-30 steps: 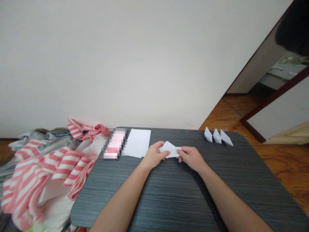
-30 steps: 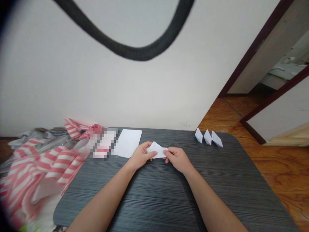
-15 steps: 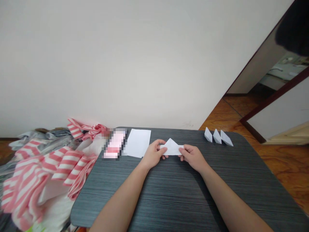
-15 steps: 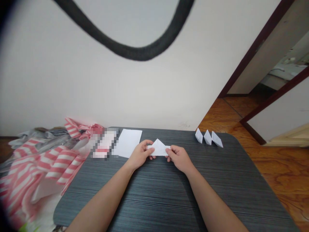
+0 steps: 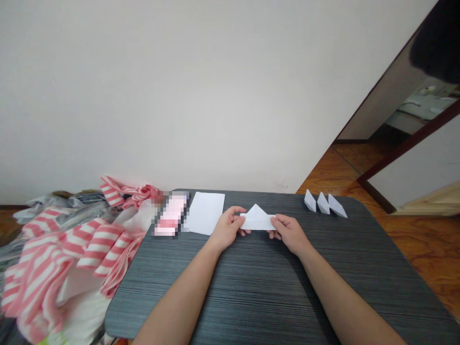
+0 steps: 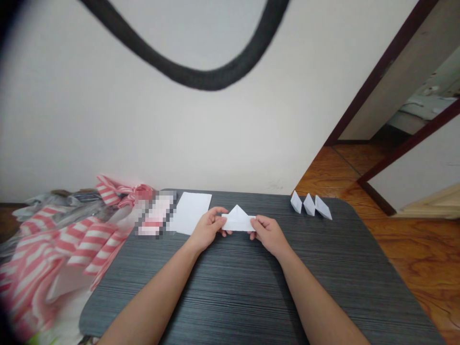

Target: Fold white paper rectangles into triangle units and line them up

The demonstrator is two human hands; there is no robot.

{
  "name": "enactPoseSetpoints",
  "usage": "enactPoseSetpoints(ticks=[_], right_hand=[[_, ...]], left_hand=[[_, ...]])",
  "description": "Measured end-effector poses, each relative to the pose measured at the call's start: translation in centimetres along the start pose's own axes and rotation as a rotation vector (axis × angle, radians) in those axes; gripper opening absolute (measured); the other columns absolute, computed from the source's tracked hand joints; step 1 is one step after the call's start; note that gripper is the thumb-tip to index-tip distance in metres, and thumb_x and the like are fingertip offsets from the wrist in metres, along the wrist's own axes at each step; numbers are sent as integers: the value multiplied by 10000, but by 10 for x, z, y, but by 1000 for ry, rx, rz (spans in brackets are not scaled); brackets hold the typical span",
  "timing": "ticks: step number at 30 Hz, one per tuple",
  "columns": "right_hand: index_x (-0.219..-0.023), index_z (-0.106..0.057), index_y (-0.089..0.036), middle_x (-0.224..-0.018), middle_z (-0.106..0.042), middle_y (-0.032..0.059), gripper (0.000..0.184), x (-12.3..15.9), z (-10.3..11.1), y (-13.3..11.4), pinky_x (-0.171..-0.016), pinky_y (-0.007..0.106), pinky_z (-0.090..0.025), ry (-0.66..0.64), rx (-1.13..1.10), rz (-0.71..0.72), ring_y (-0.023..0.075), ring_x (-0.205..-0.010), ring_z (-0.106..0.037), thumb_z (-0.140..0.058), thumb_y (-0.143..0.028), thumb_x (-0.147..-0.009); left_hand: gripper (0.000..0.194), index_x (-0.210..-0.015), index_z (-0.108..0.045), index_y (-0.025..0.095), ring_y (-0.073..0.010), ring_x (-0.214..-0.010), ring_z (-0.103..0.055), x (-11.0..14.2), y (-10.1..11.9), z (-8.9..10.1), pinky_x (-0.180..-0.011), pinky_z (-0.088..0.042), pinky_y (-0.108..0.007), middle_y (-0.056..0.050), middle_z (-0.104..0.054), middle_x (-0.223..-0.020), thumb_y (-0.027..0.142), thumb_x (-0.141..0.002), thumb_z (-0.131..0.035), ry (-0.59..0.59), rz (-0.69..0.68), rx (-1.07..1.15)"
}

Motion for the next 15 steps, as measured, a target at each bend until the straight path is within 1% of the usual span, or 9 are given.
enactPoseSetpoints(ticks=[2,3,5,6,7,9,11,13,15], right_hand=[[-776,-607,-145,-570,-592,36,377,0,0,-2,-391,217,-291,4,-95,15,97,-423,-434,-404,-445,-879],[-880,-613,-150,-661,-622,52,354,0,1,-5,-384,218,-298,20,-131,37,98,-437,-451,-398,-430,-883],[-1123,-548,-199,-949,-633,86,328,1,4,-14,-391,221,-337,47,-143,102,96,-491,-490,-441,-380,-871],[-1218,-480,-244,-1111,-582,93,376,1,4,-20,-411,225,-369,47,-120,149,94,-532,-510,-478,-343,-855],[-1263,-440,-273,-1195,-535,94,414,2,1,-25,-446,235,-404,21,-76,179,103,-587,-537,-483,-316,-854],[-1220,-502,-271,-1289,-458,93,370,5,-5,-35,-609,281,-476,-36,42,258,148,-801,-580,-496,-272,-850],[-1093,-598,-251,-1324,-418,84,264,7,-11,-42,-757,323,-473,-79,119,323,205,-1040,-523,-507,-248,-845],[-993,-628,-238,-1324,-413,83,189,9,-15,-44,-799,343,-466,-110,133,345,228,-1131,-469,-511,-238,-844],[-940,-622,-230,-1307,-426,87,141,9,-17,-45,-802,354,-469,-113,116,350,226,-1105,-492,-525,-237,-838]], left_hand=[[354,-1125,-419,144,-118,-522,-569,0,-1,0,-487,-427,-212,-22,-617,-630,348,-843,-482,-3,-5,4],[367,-1150,-405,150,-121,-533,-572,0,-1,0,-489,-428,-213,-20,-614,-639,345,-847,-474,-2,-9,4],[383,-1184,-388,162,-119,-543,-572,0,-2,0,-489,-426,-212,-15,-605,-658,345,-855,-458,1,-13,-5],[387,-1192,-387,165,-115,-540,-567,0,-2,0,-488,-422,-210,-11,-598,-660,347,-857,-452,1,-12,-14],[389,-1196,-389,167,-110,-535,-559,0,-3,0,-488,-419,-208,-7,-591,-657,350,-858,-450,0,-10,-25],[391,-1195,-399,166,-102,-528,-544,1,-3,-2,-495,-418,-207,1,-577,-646,357,-857,-451,-9,-3,-48],[390,-1192,-410,167,-97,-532,-534,2,-2,-3,-507,-419,-208,8,-563,-641,359,-855,-455,-16,1,-71],[388,-1190,-414,170,-93,-535,-527,3,0,-5,-514,-416,-206,16,-547,-636,355,-853,-462,-24,-1,-98],[383,-1184,-418,173,-90,-537,-523,4,1,-7,-517,-413,-203,24,-528,-630,346,-848,-473,-34,-7,-121]])
Point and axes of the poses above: each hand's wrist, its own x-axis away from the middle knuckle, its own z-axis out of the back of the hand, y = z × x, the point moved 8 cm from there along -x, towards the middle knuckle
